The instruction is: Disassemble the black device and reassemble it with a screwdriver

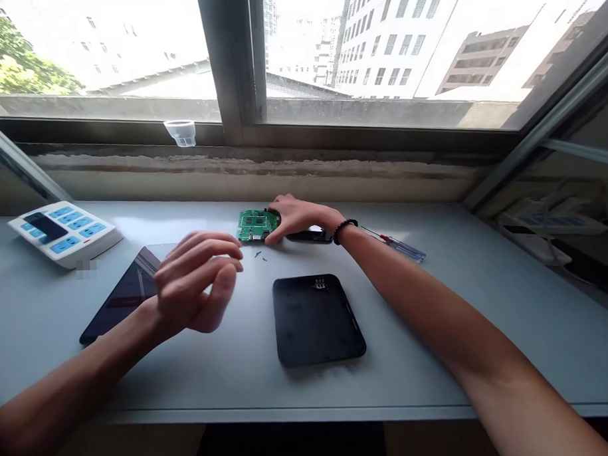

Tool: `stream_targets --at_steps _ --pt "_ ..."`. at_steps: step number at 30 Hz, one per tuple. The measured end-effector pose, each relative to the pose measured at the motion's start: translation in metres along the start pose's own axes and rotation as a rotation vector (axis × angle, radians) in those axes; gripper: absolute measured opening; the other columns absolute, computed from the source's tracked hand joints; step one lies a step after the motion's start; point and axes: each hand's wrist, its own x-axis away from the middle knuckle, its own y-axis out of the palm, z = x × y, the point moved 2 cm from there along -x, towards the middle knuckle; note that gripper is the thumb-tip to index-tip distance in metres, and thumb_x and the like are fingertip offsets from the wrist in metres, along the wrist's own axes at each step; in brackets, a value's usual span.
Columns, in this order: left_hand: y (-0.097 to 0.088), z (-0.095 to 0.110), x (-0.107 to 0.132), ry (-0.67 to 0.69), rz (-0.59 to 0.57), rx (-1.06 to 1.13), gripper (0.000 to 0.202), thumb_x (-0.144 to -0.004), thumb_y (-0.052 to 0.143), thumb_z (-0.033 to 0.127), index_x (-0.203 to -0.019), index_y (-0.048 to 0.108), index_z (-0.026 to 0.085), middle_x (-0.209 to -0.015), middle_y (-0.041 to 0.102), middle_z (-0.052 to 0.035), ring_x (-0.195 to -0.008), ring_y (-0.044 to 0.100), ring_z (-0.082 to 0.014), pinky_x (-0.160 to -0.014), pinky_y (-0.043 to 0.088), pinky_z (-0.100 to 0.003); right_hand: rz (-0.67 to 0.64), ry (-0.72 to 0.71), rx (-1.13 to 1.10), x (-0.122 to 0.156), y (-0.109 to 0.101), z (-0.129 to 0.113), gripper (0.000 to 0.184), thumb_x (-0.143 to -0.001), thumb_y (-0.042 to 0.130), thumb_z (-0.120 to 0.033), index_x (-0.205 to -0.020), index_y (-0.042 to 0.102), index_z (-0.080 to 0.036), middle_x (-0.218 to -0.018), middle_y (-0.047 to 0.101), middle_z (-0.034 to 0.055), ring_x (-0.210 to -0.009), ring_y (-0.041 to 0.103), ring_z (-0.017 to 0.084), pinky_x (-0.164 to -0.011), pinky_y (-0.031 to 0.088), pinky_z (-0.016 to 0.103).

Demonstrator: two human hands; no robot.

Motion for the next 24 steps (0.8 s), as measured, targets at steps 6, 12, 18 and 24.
stream_targets --at_steps 6,12,18,24 --pt "0.01 0.008 0.002 0.058 -0.116 0.035 0.022 -0.083 0.055 0.007 -0.065 0.052 0.02 -0.065 0.066 -0.0025 -0.066 0.068 -0.0173 -0.062 0.057 -0.031 -0.02 0.005 -0.01 -0.004 0.004 0.002 0.078 -0.064 0.074 -0.074 -0.119 0.065 -0.021 -0.136 0.055 0.0132 -0.133 0.047 0.037 -0.1 0.05 0.043" --pt "0.004 0.007 0.0 -0.061 0.039 -0.048 0.022 -0.081 0.056 0.004 -0.066 0.052 0.019 -0.062 0.062 -0.0021 -0.062 0.065 -0.0176 -0.061 0.056 -0.032 -0.032 0.0 -0.021 -0.004 0.004 0.004 0.092 -0.063 0.073 -0.079 -0.134 0.06 -0.022 -0.146 0.051 0.0126 -0.14 0.044 0.039 -0.108 0.047 0.047" --pt "0.006 0.004 0.002 -0.103 -0.013 -0.049 0.024 -0.085 0.053 0.006 -0.065 0.051 0.02 -0.062 0.061 -0.0016 -0.062 0.062 -0.0166 -0.062 0.056 -0.032 -0.035 -0.012 -0.049 -0.006 0.006 0.006 0.099 -0.063 0.073 -0.082 -0.141 0.059 -0.023 -0.157 0.045 0.0116 -0.147 0.037 0.04 -0.117 0.039 0.051" --pt "0.013 0.01 0.004 -0.172 -0.371 0.105 0.012 -0.093 0.054 0.024 -0.088 0.062 0.015 -0.09 0.07 -0.0127 -0.084 0.066 -0.0244 -0.078 0.061 -0.044 0.159 0.012 -0.104 -0.003 -0.008 0.008 0.097 -0.075 0.063 -0.082 -0.146 0.054 -0.015 -0.156 0.048 0.0171 -0.144 0.043 0.039 -0.118 0.037 0.053"
